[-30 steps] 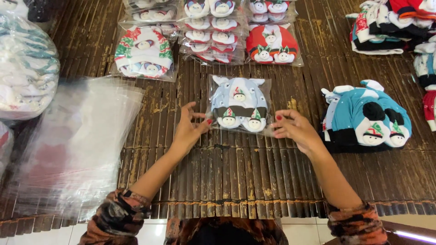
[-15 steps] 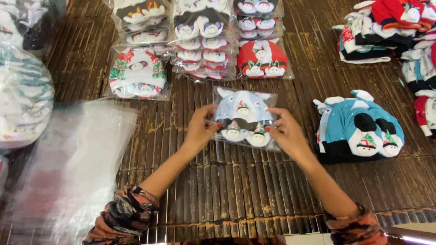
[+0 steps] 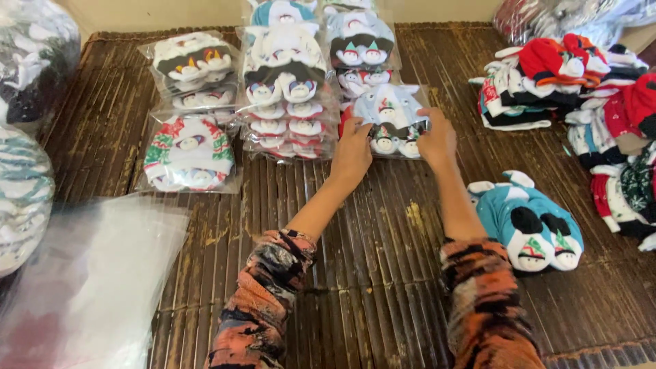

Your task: Packaging baby hat and bootie sets into clear plastic bags

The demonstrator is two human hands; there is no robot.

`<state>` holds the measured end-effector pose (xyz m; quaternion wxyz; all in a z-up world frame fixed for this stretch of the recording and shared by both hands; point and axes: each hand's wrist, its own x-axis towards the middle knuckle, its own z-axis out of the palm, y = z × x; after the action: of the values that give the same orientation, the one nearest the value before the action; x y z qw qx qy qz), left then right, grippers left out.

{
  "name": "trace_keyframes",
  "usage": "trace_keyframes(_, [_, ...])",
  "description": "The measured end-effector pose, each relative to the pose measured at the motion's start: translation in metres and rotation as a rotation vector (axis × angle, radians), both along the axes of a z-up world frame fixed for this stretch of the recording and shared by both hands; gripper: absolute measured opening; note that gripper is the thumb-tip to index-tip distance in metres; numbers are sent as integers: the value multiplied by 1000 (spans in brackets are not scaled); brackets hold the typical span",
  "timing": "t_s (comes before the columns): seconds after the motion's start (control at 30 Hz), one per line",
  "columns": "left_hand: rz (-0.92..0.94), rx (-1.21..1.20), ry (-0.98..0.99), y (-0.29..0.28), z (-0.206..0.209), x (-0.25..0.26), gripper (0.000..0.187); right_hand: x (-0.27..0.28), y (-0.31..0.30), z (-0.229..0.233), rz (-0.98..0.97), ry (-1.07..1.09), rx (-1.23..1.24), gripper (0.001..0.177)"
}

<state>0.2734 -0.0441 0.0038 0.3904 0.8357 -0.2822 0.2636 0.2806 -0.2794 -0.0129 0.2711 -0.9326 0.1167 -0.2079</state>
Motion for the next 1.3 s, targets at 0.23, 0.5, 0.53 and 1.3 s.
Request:
trace_keyframes(0.23, [-3, 184, -149, 11, -10, -39, 34, 56, 3, -24, 75, 73, 191, 54])
trace_keyframes(0.5, [-355, 277, 102, 27, -36, -91, 30, 35, 12, 7, -25, 176, 9, 57])
trace_keyframes(0.53, [-362, 275, 108, 31, -33, -95, 30, 17, 15, 23, -31, 184, 8, 57])
trace_keyframes(1.3, [-665, 334, 523, 87, 1, -194, 34, -296, -58, 54, 188, 137, -632, 75])
